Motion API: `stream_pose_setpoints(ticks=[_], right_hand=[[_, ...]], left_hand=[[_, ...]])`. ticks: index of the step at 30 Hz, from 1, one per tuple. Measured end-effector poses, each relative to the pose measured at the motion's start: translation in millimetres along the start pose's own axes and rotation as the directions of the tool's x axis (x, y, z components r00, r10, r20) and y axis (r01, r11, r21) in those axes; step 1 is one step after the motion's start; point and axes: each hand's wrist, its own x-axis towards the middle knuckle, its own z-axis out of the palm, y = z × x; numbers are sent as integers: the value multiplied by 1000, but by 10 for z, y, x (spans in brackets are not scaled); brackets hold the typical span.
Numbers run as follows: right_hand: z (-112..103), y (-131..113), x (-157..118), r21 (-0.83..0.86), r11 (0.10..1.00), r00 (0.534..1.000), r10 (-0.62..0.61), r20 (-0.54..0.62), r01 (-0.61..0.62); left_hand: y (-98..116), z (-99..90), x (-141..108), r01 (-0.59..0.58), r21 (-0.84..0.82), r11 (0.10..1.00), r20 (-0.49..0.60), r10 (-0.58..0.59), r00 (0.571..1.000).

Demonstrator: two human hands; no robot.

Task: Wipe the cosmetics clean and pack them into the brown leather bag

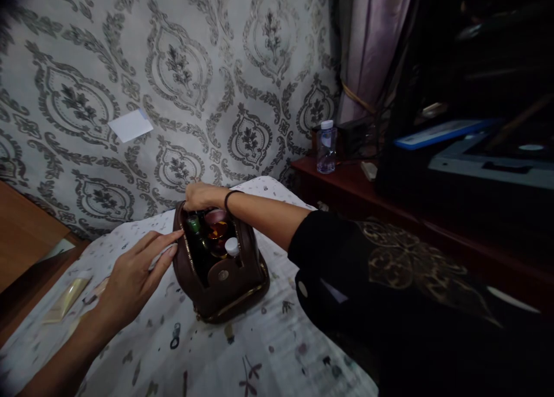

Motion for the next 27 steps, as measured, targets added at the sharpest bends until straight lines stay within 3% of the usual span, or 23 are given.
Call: stream_pose_setpoints(ticks=[6, 14, 27], right_hand=[[41, -90, 55, 19, 996, 995, 86, 51, -87], [-71, -98, 9, 57, 986, 977, 144, 155, -154], [17, -42, 220, 128, 967, 976, 216, 41, -219]], left_hand=[[10, -23, 14, -11, 1, 1000, 16, 11, 1000], [21, -17, -1, 13, -1, 1000, 30, -13, 999], [8, 0, -7, 13, -31, 999, 23, -13, 1000]])
